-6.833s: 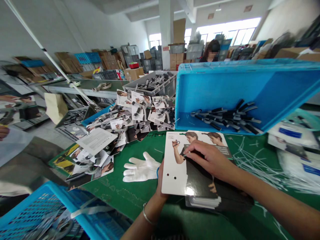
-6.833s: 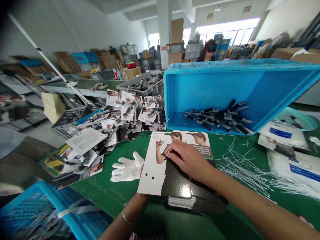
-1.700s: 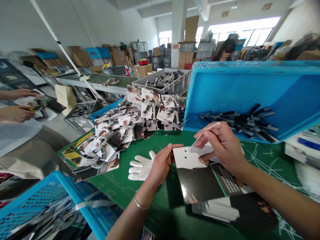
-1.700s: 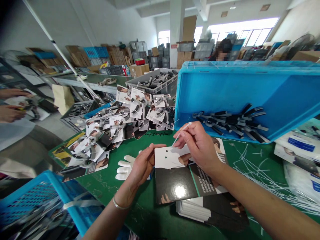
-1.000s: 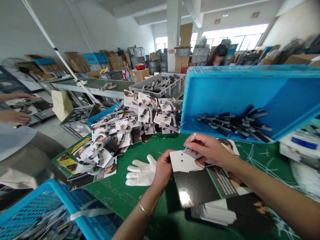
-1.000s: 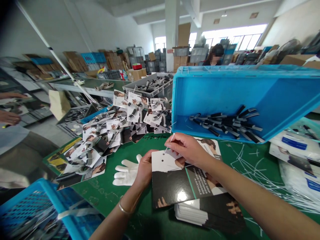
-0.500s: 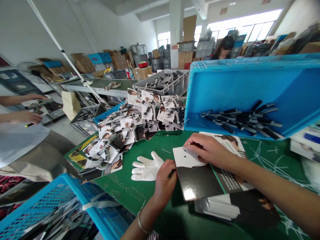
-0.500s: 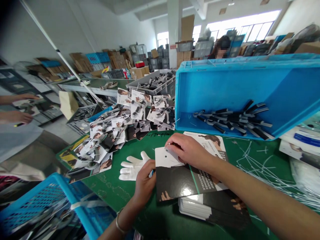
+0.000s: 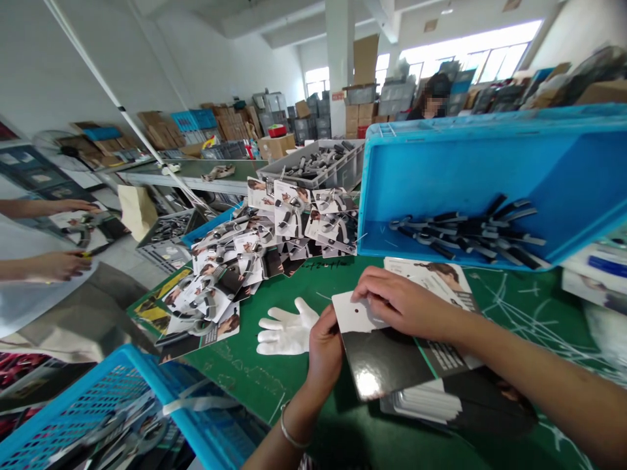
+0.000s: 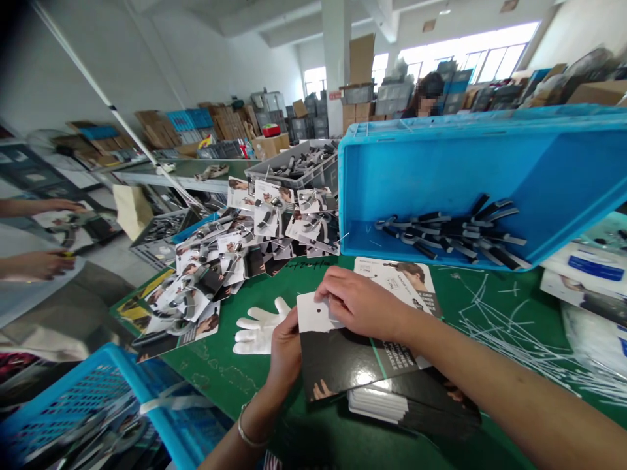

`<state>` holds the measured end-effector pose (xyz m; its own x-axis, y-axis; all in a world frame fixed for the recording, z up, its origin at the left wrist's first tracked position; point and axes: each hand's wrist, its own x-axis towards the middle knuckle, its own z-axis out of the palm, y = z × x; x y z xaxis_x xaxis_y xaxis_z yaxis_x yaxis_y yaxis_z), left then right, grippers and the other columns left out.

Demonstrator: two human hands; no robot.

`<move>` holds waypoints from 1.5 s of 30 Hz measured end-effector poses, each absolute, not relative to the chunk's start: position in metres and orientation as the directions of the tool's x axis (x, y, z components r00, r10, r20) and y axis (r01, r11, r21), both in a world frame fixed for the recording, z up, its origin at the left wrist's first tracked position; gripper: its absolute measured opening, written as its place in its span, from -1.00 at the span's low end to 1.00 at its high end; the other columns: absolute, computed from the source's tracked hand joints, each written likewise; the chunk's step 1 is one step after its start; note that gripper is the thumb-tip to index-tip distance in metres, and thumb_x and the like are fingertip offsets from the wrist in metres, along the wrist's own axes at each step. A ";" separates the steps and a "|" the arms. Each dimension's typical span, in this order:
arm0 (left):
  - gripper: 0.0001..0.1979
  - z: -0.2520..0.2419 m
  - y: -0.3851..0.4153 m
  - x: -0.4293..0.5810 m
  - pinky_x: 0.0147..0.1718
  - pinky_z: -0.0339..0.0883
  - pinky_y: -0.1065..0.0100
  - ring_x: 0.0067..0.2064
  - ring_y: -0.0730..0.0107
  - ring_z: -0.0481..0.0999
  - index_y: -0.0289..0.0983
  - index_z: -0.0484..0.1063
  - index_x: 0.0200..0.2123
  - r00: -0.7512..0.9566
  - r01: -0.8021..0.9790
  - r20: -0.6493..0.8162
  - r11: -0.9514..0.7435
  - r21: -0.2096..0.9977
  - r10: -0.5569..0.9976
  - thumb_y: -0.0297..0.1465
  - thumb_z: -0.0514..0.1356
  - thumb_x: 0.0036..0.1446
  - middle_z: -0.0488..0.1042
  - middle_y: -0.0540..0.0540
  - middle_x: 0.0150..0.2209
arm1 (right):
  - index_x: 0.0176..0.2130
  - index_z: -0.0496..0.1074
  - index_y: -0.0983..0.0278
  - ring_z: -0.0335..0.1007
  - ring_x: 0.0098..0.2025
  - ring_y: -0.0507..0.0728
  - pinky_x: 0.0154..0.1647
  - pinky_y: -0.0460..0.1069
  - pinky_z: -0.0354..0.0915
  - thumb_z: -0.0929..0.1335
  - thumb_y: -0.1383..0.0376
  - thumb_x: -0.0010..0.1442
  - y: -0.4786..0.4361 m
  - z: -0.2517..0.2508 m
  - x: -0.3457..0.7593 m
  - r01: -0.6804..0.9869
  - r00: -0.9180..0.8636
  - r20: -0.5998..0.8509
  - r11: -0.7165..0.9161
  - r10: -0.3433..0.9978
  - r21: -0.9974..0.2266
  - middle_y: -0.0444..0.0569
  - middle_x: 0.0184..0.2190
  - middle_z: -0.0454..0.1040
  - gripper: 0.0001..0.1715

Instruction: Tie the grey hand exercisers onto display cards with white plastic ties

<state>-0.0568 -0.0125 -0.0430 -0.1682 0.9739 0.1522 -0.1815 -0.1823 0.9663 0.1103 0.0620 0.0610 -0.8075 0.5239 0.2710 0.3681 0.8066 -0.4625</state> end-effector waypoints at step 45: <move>-0.49 0.017 -0.034 -0.039 -0.42 0.36 0.35 -0.42 0.22 0.54 -0.18 0.47 0.07 0.222 0.378 -0.252 0.155 0.913 0.942 -0.01 0.15 0.19 0.58 -0.09 -0.44 | 0.06 0.41 0.31 0.46 -0.02 0.19 -0.03 0.17 0.43 0.37 0.19 0.32 0.208 -0.042 0.303 0.803 0.144 0.091 -0.062 0.985 -0.593 0.07 0.04 0.45 -0.63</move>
